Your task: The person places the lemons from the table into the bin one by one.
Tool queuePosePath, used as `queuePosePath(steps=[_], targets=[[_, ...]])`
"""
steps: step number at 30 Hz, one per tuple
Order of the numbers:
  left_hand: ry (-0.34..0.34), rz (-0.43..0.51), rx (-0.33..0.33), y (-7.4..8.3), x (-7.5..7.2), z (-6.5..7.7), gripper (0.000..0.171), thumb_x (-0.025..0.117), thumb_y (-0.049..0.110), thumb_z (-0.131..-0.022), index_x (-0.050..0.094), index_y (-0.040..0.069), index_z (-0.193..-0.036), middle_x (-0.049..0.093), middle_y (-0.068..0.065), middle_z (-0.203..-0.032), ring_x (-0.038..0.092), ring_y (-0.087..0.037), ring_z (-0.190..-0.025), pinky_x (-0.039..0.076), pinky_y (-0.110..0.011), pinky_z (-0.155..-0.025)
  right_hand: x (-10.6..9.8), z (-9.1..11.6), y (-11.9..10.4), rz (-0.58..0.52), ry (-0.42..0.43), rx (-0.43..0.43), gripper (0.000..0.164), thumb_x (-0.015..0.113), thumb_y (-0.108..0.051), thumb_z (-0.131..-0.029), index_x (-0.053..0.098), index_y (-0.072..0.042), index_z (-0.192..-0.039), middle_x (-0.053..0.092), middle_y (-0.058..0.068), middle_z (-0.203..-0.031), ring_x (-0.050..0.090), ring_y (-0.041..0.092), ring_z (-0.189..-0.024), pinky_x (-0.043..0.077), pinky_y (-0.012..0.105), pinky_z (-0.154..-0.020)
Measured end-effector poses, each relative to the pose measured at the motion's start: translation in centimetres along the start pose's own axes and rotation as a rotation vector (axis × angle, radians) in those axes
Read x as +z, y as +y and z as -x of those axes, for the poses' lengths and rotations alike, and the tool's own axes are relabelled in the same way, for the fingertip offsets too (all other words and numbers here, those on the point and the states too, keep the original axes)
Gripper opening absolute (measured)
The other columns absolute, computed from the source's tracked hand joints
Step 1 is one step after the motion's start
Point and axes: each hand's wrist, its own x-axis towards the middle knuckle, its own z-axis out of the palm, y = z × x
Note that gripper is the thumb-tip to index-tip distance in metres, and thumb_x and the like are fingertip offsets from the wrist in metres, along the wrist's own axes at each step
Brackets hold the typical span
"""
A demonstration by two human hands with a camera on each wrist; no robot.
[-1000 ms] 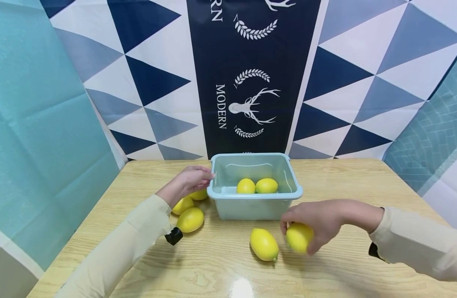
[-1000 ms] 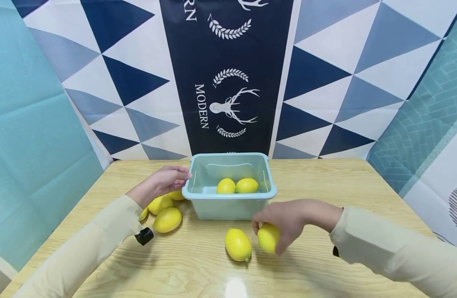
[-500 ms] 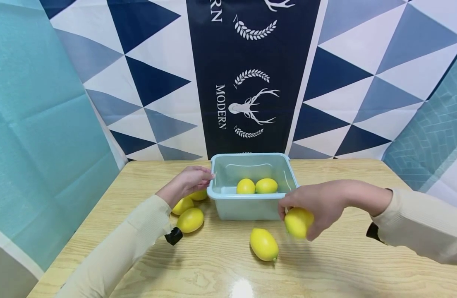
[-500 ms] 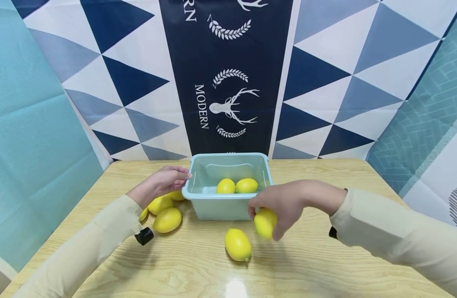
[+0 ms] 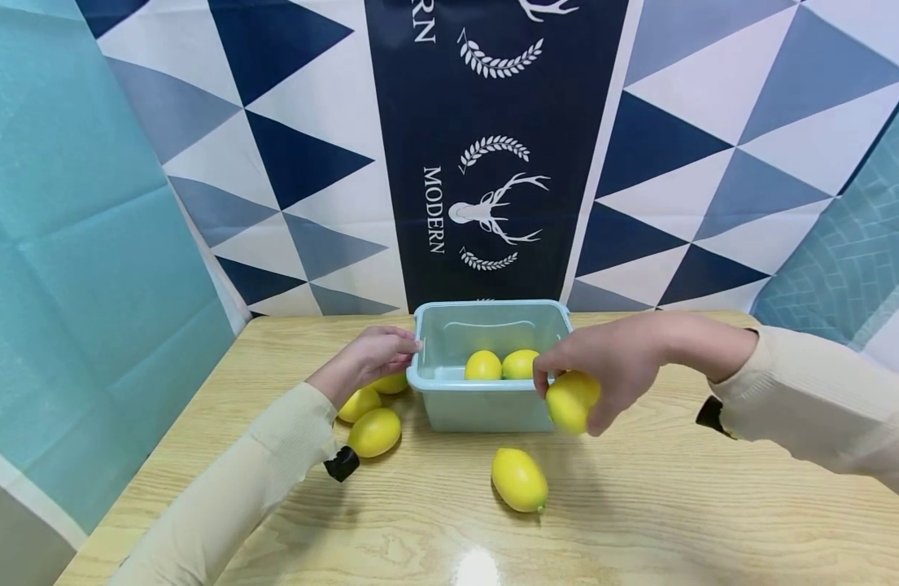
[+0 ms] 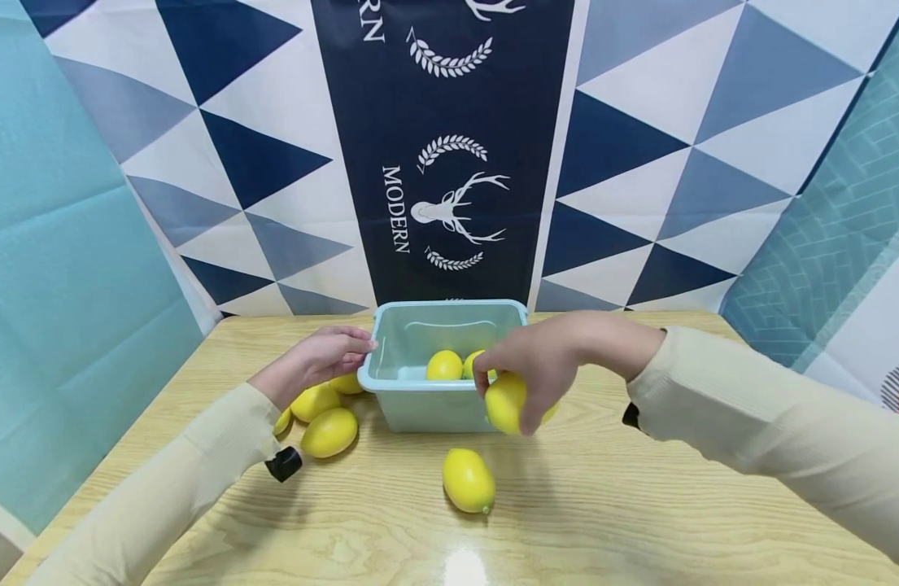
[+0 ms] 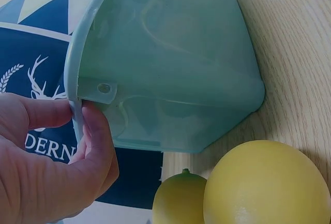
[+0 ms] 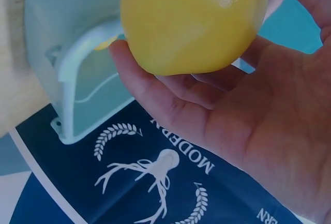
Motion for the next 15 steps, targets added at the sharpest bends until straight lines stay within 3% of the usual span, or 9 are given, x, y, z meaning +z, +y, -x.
queuePosePath(steps=[8,15], targets=[[-0.004,-0.005,0.004,0.1,-0.2,-0.2,0.037,0.058,0.012,-0.095,0.051,0.001,-0.129,0.059,-0.009,-0.113,0.059,-0.014,-0.088,0.052,-0.029,-0.100,-2.0,-0.9,-0.2,0.040,0.000,0.000,0.045,0.079,-0.024,-0.076,0.054,-0.020,-0.112,0.057,-0.002,-0.097,0.050,0.012,-0.085,0.044,0.025,-0.072],[-0.010,0.004,0.024,0.0,-0.3,-0.4,0.036,0.058,0.010,-0.094,0.051,-0.002,-0.128,0.059,-0.008,-0.108,0.059,-0.011,-0.083,0.054,-0.025,-0.093,-3.9,-1.9,-0.1,0.070,0.014,0.052,0.045,0.079,-0.025,-0.077,0.054,-0.018,-0.113,0.060,0.001,-0.099,0.053,0.014,-0.086,0.047,0.026,-0.075]])
